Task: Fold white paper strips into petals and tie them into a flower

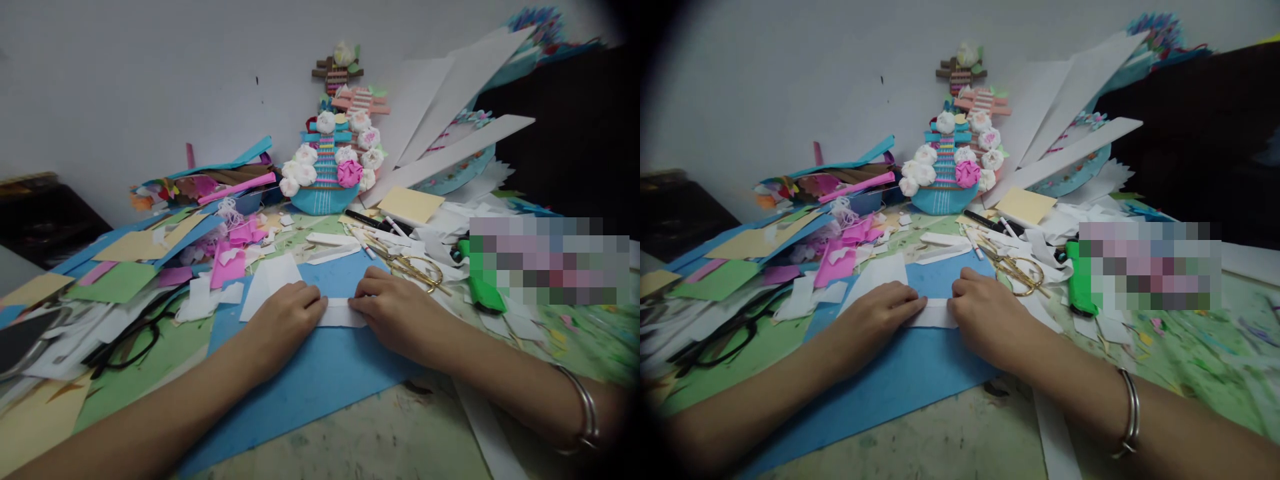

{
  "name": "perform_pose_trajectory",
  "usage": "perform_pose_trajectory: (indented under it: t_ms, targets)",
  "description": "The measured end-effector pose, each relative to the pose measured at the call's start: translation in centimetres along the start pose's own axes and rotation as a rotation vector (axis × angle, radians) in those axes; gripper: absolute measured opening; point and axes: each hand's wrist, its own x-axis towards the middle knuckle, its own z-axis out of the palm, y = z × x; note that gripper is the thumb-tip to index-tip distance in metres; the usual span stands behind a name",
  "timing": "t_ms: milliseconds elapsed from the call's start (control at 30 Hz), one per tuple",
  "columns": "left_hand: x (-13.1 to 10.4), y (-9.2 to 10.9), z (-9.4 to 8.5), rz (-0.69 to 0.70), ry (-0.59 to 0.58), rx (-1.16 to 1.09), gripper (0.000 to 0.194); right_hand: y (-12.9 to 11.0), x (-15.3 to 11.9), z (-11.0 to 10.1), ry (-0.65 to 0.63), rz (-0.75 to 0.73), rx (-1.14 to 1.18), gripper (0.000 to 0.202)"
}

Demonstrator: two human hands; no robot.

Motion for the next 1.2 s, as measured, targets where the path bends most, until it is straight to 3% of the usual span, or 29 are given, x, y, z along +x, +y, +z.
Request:
perform_pose_trajectory:
  t_ms: [200, 533, 667, 800, 1000, 1200]
  targets:
    - [0.0, 1.0, -0.3, -0.013, -0.095, 0.144, 0.030, -0.6, -0.3, 0.6, 0.007, 0.004, -0.112, 0.022]
    - [0.0, 0.2, -0.7, -0.022, -0.097, 0.040, 0.029, -0.7, 0.0, 0.3, 0.013, 0.145, -0.072, 0.018]
    - [-0.3, -1.1, -0.5, -0.042, -0.022, -0.127, 0.050, -0.2, 0.1, 0.2, 0.010, 0.151, 0.026, 0.022]
    - [-0.3, -2.8, -0.2, -0.162, 0.059, -0.317, 0.072, 0.5, 0.1, 0.2, 0.012, 0.148, 0.114, 0.026]
    - [0.0, -3.7, -0.8, -0.255, -0.035, -0.337, 0.061, 1.0, 0.3, -0.3, -0.040, 0.197, 0.083, 0.027]
    - [0.3, -3.7, -1.1, -0.238, -0.074, -0.334, 0.025, 1.0, 0.3, -0.6, -0.091, 0.216, 0.044, 0.027]
